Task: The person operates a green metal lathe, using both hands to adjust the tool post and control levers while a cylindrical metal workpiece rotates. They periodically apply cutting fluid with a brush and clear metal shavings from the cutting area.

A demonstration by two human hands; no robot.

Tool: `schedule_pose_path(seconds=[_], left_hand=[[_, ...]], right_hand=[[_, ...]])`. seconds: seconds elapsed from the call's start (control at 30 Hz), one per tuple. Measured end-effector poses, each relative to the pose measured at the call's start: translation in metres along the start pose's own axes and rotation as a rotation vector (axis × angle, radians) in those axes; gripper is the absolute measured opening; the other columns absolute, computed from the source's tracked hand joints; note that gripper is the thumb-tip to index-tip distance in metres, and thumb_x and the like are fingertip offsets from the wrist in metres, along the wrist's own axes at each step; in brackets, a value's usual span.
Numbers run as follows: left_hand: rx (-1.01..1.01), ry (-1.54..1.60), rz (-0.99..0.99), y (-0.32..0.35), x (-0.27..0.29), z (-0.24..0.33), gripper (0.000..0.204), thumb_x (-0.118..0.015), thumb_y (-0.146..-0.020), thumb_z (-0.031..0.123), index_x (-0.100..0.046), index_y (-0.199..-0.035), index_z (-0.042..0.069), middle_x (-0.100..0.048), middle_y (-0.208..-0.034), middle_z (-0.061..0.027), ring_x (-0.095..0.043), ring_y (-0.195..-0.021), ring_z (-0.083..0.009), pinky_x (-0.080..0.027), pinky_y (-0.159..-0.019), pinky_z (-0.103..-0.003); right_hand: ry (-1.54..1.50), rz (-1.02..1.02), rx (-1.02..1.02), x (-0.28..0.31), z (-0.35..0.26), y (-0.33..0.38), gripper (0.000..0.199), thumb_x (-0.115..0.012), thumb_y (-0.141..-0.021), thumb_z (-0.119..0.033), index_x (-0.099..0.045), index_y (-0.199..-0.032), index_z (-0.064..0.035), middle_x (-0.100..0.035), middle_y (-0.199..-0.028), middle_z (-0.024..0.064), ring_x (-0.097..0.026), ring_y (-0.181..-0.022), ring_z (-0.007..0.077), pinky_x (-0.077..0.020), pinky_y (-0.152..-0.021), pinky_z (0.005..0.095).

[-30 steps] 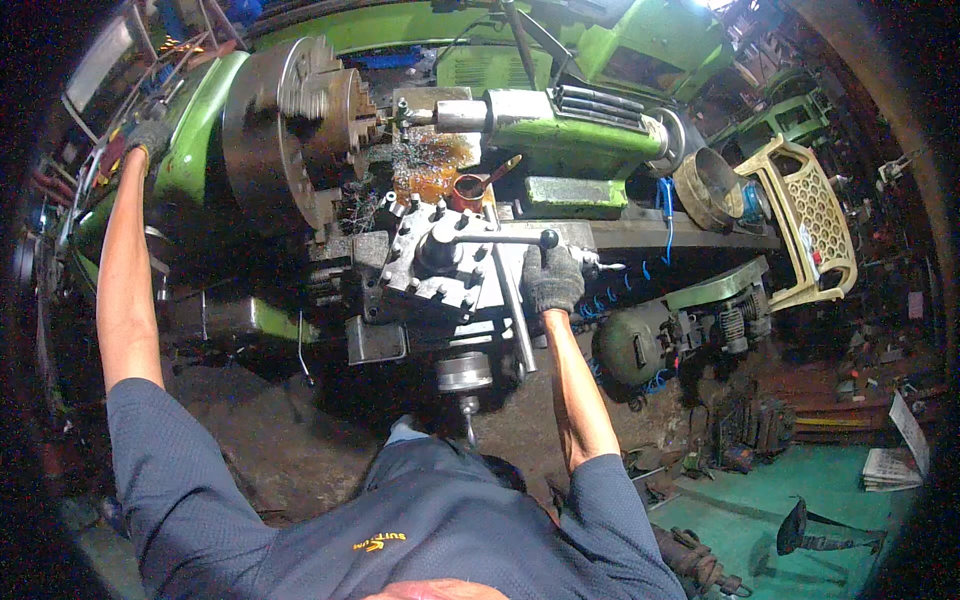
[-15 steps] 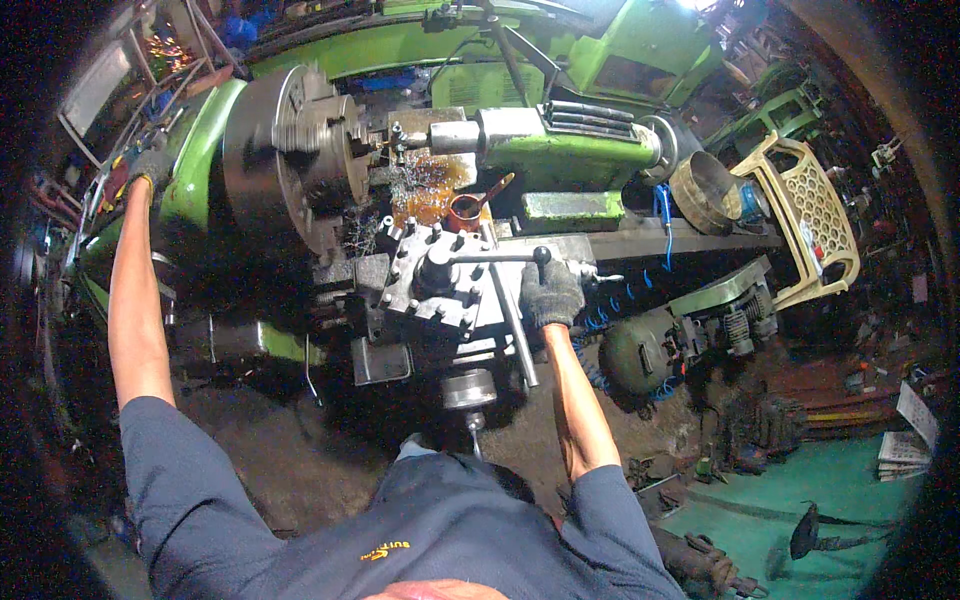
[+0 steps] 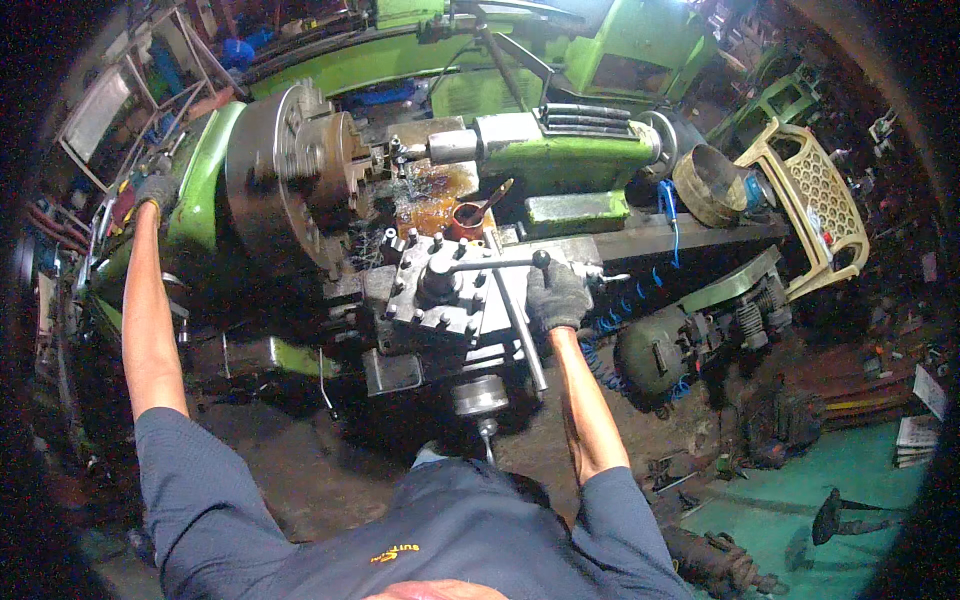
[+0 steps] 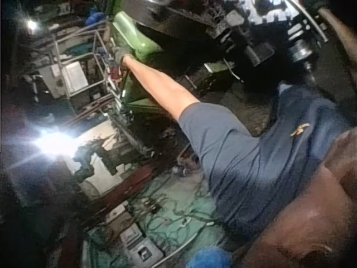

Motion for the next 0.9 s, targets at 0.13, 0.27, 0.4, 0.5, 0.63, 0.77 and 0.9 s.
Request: schedule_pose_path(seconds=[0.13,0.27,0.4,0.5,0.63,0.77,0.9], left_hand=[[0.013,0.029,-0.12,0.0,-0.008,0.031,0.049,-0.044,-0.093,0.041,-0.071,-0.115,0.007,-0.064,-0.122,-0.0265,-0.062,-0.117,-0.0416,-0.048,-0.098,-0.048],[0.059,0.068,-0.084,-0.002,-0.007,0.029,0.049,-0.044,-0.092,0.039,-0.071,-0.114,0.004,-0.065,-0.122,-0.0253,-0.063,-0.116,-0.0408,-0.049,-0.097,-0.047],[-0.012,-0.077,-0.064,-0.005,-0.003,-0.002,0.046,-0.042,-0.094,0.038,-0.072,-0.114,0.008,-0.065,-0.123,-0.0251,-0.063,-0.115,-0.0408,-0.049,-0.096,-0.049],[-0.142,-0.176,-0.05,-0.01,-0.005,0.002,0.046,-0.041,-0.095,0.038,-0.072,-0.113,0.01,-0.066,-0.122,-0.0245,-0.065,-0.112,-0.0409,-0.051,-0.093,-0.05],[-0.079,-0.011,-0.126,-0.003,-0.014,0.026,0.05,-0.042,-0.093,0.04,-0.07,-0.116,0.006,-0.064,-0.124,-0.0256,-0.062,-0.116,-0.0398,-0.048,-0.097,-0.049],[-0.018,-0.131,-0.166,-0.025,-0.007,-0.025,0.06,-0.041,-0.092,0.046,-0.068,-0.12,0.0,-0.06,-0.13,-0.027,-0.057,-0.126,-0.039,-0.045,-0.103,-0.046],[0.067,0.017,-0.133,-0.015,-0.014,0.021,0.063,-0.038,-0.094,0.048,-0.068,-0.119,-0.002,-0.059,-0.131,-0.0273,-0.056,-0.127,-0.04,-0.044,-0.104,-0.046]], right_hand=[[0.029,-0.007,-0.065,0.002,0.013,0.001,0.031,-0.062,-0.086,-0.037,-0.072,-0.105,-0.0152,-0.071,-0.096,0.014,-0.068,-0.091,0.036,-0.0526,-0.08,0.0483],[0.005,-0.029,-0.048,0.004,0.009,-0.001,0.027,-0.06,-0.089,-0.036,-0.071,-0.098,-0.0136,-0.07,-0.089,0.0163,-0.067,-0.087,0.0385,-0.0509,-0.077,0.0507],[0.007,0.02,0.051,0.007,-0.004,-0.001,0.026,-0.059,-0.09,-0.032,-0.069,-0.094,-0.0089,-0.069,-0.086,0.0194,-0.065,-0.084,0.041,-0.0499,-0.077,0.052],[-0.035,0.006,0.037,0.013,-0.006,0.0,0.025,-0.059,-0.089,-0.031,-0.068,-0.094,-0.0075,-0.069,-0.087,0.0202,-0.066,-0.085,0.0407,-0.0498,-0.077,0.052],[0.002,0.007,0.0,0.021,-0.004,0.0,0.023,-0.06,-0.089,-0.031,-0.068,-0.09,-0.0095,-0.069,-0.086,0.0186,-0.066,-0.085,0.0395,-0.0508,-0.077,0.05],[-0.053,0.034,0.085,0.016,-0.009,-0.001,0.023,-0.06,-0.09,-0.031,-0.068,-0.089,-0.01,-0.069,-0.085,0.0172,-0.067,-0.085,0.0378,-0.0513,-0.076,0.0483],[-0.037,0.01,0.017,0.021,0.0,-0.001,0.023,-0.062,-0.089,-0.032,-0.068,-0.091,-0.0104,-0.069,-0.087,0.0167,-0.067,-0.085,0.0376,-0.0511,-0.077,0.0488]])
Point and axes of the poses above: each hand's wrist, its own y-axis away from the middle knuckle, its own x-axis out of the back of the hand, z = x × y, the point moved 5 cm from there along -y, towards the middle knuckle
